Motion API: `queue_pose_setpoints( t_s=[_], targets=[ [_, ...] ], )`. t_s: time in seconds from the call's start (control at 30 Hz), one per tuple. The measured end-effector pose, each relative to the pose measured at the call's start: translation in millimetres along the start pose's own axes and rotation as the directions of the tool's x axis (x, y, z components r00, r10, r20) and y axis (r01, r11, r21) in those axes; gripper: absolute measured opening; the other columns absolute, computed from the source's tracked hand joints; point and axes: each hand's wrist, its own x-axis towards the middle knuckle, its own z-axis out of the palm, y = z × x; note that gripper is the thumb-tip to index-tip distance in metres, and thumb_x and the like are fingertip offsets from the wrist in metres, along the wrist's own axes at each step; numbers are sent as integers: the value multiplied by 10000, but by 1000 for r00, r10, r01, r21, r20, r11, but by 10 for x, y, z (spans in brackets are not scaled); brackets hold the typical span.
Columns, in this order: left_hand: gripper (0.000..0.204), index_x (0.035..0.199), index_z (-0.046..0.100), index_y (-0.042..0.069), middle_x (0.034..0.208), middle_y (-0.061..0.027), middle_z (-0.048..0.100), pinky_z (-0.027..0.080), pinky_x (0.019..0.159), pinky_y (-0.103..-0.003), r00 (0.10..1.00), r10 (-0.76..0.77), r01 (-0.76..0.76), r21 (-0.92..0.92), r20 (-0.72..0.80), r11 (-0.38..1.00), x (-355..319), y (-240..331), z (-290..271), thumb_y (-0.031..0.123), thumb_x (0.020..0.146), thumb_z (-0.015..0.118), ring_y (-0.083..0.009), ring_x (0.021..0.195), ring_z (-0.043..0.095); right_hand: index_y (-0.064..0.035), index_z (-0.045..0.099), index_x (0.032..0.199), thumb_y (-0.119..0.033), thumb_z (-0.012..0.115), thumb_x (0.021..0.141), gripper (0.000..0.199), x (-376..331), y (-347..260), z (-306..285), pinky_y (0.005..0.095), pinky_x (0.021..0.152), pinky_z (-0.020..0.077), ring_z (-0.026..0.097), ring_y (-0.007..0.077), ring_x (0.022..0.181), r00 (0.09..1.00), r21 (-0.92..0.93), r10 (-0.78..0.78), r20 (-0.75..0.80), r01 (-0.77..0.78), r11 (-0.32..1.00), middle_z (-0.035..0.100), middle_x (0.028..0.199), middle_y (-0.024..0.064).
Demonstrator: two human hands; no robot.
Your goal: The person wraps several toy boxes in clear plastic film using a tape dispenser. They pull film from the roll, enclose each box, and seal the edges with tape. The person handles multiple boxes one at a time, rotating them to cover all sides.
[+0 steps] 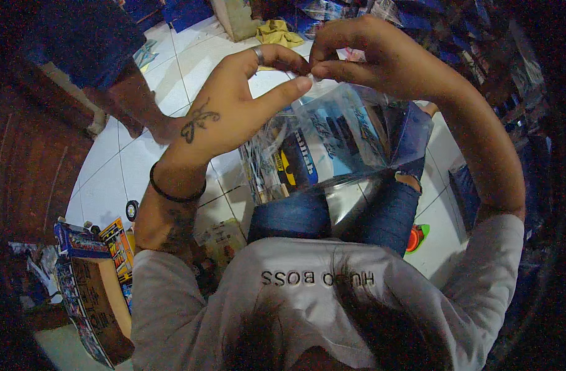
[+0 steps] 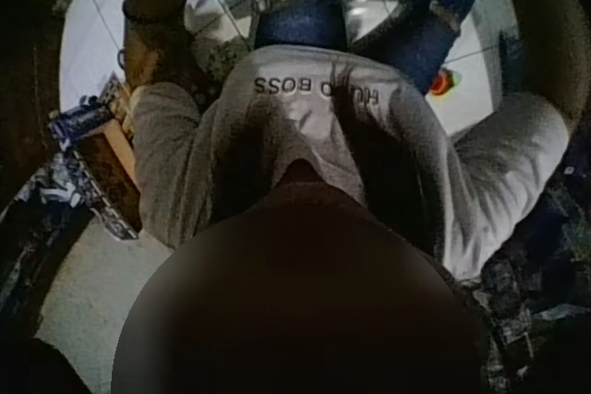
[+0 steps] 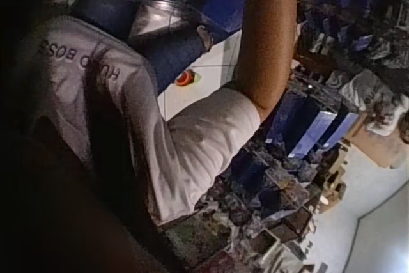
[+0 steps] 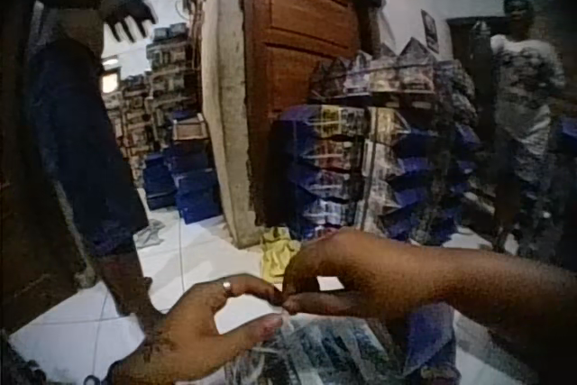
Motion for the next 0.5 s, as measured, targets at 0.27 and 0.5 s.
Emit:
queue_pose_setpoints(
  t_s=[0.27, 0.5],
  targets=[
    [255, 924, 655, 21, 895, -40, 661, 438, 901, -335, 972, -225, 230, -67, 75, 971, -47, 160, -122, 266, 857, 678, -148, 888, 616, -10, 613, 871, -171, 674, 860, 173, 17, -21, -131, 325, 707, 460, 573, 181, 763, 996, -33, 22, 87, -20, 999, 603, 807, 81],
    [316, 1016, 626, 6, 928, -40, 634, 451, 739, -262, 918, -285, 377, -384, 276, 843, -25, -35, -27, 305, 913, 615, -96, 856, 556, -83, 626, 877, -171, 746, 712, 222, -25, -142, 7, 397, 864, 417, 566, 228, 917, 914, -587, -394, -102, 264, 765, 607, 872, 44]
  ],
)
